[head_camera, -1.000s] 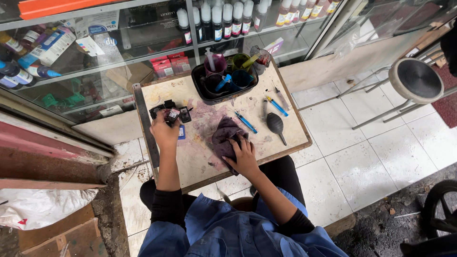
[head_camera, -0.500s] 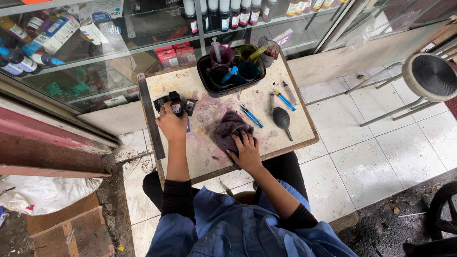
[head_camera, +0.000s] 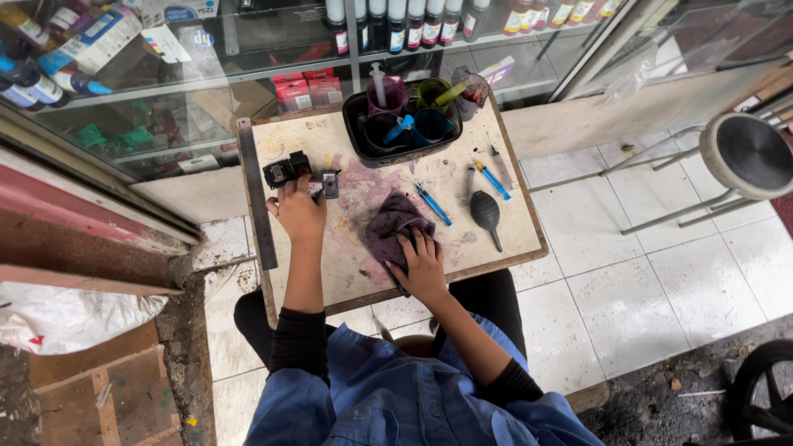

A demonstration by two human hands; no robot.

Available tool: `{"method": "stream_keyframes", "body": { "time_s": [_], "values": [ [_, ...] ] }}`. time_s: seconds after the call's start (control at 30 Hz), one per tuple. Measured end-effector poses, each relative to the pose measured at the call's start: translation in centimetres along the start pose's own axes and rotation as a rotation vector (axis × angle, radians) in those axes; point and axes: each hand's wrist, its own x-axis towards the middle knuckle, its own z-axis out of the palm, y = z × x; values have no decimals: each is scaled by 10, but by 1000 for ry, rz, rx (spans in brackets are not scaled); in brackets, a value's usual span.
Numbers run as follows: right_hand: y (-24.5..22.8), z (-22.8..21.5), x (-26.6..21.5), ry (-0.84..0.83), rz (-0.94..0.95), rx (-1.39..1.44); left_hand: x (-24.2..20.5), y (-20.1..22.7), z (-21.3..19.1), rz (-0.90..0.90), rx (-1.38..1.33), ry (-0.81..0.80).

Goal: The person refills several printer ink cartridges using a syringe. They draw ink from containers in a black tray, inject it into the cartridges, and wipe the cartridges with a cloth. The process is repeated for multiple cartridges.

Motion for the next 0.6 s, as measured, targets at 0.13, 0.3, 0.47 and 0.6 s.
{"method": "stream_keyframes", "body": {
  "time_s": [0.13, 0.3, 0.47, 0.6],
  "values": [
    [3, 2, -1, -3, -1, 52, -5, 4, -5, -16, -46, -37],
    [4, 3, -3, 7, 4, 79, 1, 38, -41, -8, -12, -45],
    [4, 4, -1, 14, 13, 91, 4, 39, -13, 3, 129, -181],
    [4, 4, -1, 45, 10, 100, 3, 50, -53, 22, -81, -160]
  ]
}}
